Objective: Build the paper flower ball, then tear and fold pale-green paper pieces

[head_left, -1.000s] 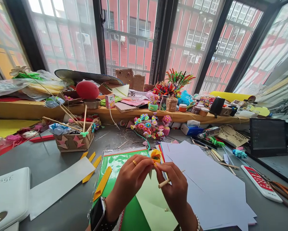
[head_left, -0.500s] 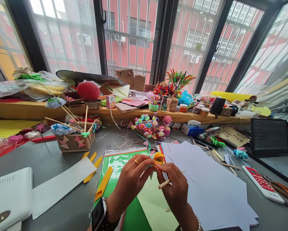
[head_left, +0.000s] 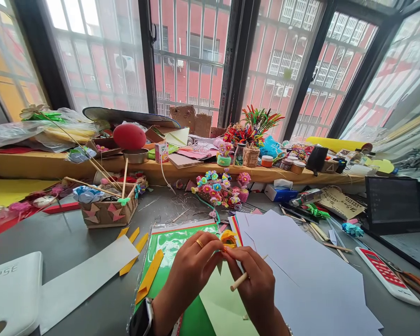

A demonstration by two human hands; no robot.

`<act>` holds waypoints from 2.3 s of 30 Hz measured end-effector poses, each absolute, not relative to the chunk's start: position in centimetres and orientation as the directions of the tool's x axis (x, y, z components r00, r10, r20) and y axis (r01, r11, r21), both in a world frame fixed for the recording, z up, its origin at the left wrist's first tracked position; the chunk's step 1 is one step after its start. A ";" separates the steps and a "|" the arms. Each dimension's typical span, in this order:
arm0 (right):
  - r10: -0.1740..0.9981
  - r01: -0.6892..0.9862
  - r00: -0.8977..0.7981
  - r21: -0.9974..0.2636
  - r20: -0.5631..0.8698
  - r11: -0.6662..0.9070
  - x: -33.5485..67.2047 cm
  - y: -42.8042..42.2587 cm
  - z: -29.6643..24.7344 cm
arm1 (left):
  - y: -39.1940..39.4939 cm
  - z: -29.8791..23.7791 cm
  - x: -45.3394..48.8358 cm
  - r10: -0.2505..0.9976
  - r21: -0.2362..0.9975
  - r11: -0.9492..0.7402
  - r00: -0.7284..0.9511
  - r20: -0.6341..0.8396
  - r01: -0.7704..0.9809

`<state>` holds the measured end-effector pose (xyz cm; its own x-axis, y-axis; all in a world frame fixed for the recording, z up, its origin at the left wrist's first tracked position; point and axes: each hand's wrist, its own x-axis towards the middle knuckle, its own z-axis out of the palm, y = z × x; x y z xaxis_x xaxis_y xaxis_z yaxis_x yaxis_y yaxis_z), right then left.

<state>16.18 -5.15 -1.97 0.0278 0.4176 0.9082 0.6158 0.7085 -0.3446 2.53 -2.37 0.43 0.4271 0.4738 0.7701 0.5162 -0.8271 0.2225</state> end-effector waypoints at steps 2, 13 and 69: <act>0.450 0.600 0.020 -0.371 0.893 0.709 16.2 -5.1 -2.0 | -2.2 0.4 2.4 0.476 0.225 -0.831 0.439 0.762 0.509; 0.724 0.518 -0.242 -0.545 0.646 0.660 18.0 -4.9 -1.0 | -1.6 1.1 0.7 0.648 0.477 -0.761 0.555 0.522 0.439; 0.872 0.492 -0.199 -0.724 0.447 0.483 17.4 -5.7 -0.3 | -2.2 2.7 0.2 0.788 0.824 -0.436 0.596 0.156 0.362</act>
<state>17.37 -5.66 -0.28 -0.1993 0.8721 0.4469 0.4925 0.4835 -0.7237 0.23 -2.21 2.74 0.5956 0.7881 0.1558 0.3620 -0.4364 0.8237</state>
